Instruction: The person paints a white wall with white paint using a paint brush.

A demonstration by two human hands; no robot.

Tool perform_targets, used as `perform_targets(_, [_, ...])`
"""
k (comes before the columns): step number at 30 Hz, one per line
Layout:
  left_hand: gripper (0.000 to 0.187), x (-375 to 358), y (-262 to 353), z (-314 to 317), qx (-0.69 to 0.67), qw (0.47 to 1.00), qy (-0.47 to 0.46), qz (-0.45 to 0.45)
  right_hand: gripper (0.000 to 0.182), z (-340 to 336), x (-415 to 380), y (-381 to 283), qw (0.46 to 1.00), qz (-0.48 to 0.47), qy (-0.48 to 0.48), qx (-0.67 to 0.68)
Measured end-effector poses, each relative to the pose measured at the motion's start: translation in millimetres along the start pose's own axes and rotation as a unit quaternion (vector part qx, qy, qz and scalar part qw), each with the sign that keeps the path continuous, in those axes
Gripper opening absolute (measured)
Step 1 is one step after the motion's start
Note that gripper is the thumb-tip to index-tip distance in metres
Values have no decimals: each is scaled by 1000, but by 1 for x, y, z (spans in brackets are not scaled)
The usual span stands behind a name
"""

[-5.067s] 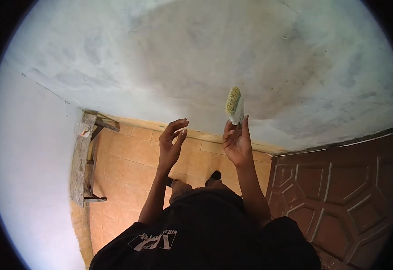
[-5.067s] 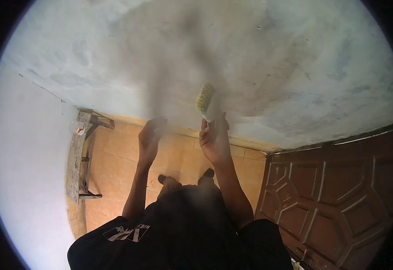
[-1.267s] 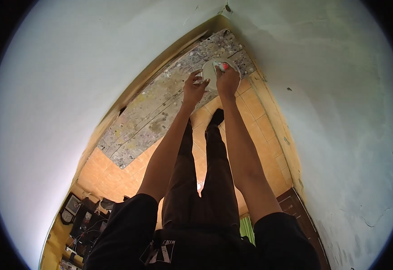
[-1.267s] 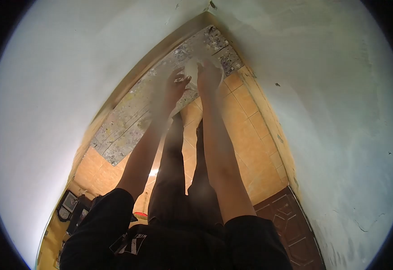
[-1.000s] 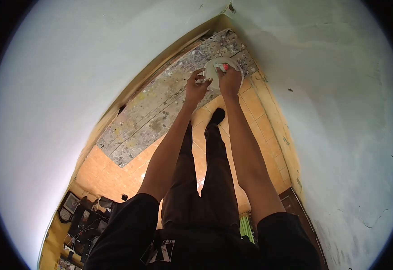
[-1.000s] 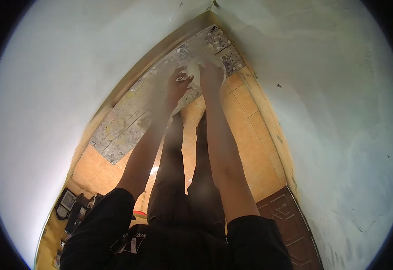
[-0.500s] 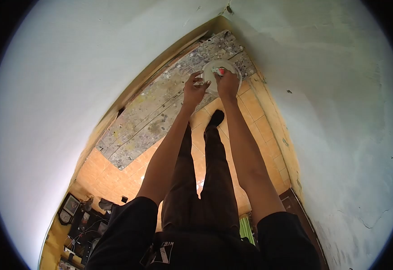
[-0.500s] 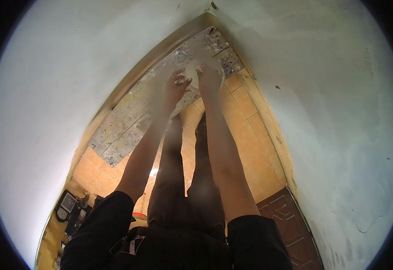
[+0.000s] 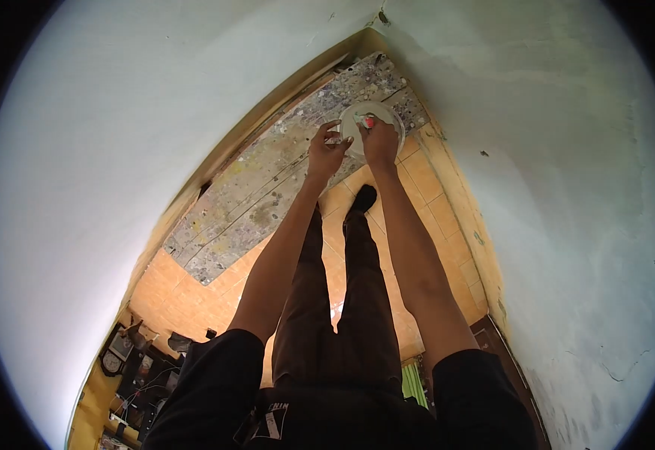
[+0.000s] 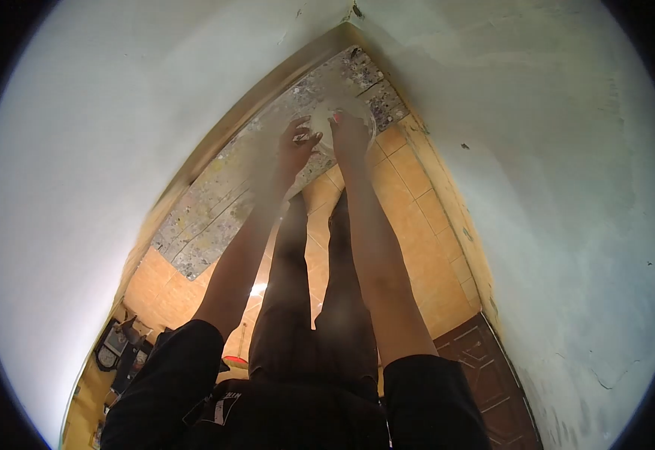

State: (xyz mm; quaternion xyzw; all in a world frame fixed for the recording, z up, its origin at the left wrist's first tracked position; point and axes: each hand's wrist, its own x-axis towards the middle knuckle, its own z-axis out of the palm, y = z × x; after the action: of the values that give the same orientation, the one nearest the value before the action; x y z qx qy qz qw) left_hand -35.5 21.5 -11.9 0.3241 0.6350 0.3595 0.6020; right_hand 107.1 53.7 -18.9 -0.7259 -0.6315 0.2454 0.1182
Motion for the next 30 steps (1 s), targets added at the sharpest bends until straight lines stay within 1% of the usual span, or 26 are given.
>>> perform_targets(2, [55,1,-1,-1,-2,1000,1,0,24,-1,0,-2,1000,-10,-15,4])
perform_targets(5, [54,-1,1,0,-7,1000,5,0,28,-3,-1,-3,997,-58,44,-12])
perform_targets(8, [54,-1,1,-1,-4,1000,2,-1,27,-6,-2,-9,996,-88,9,-19])
perform_targets(11, [54,1,0,0,-11,1000,0,-2,27,0,-2,-3,997,-78,13,-14])
perform_targets(14, [54,1,-5,-1,-21,1000,4,-3,25,-25,-1,-6,998,-65,-11,-12])
perform_targets(17, [54,0,-3,2,-19,1000,14,4,24,-52,-4,-4,996,-48,-72,-14])
perform_targets(20, [54,-1,0,2,-20,1000,13,-1,25,-63,-4,2,994,-50,-93,-39])
perform_targets(23, [54,1,-3,0,-21,1000,11,-1,27,-75,0,4,981,-117,-144,-50])
perform_targets(26, [54,1,1,2,-10,1000,11,-4,27,-72,4,11,982,-104,-150,-50])
perform_targets(29, [54,-2,1,1,-1,1000,12,-5,25,-60,6,18,981,-136,-135,1])
perform_targets(30, [54,-2,1,2,0,1000,11,-4,24,-61,9,18,976,-176,-123,-23])
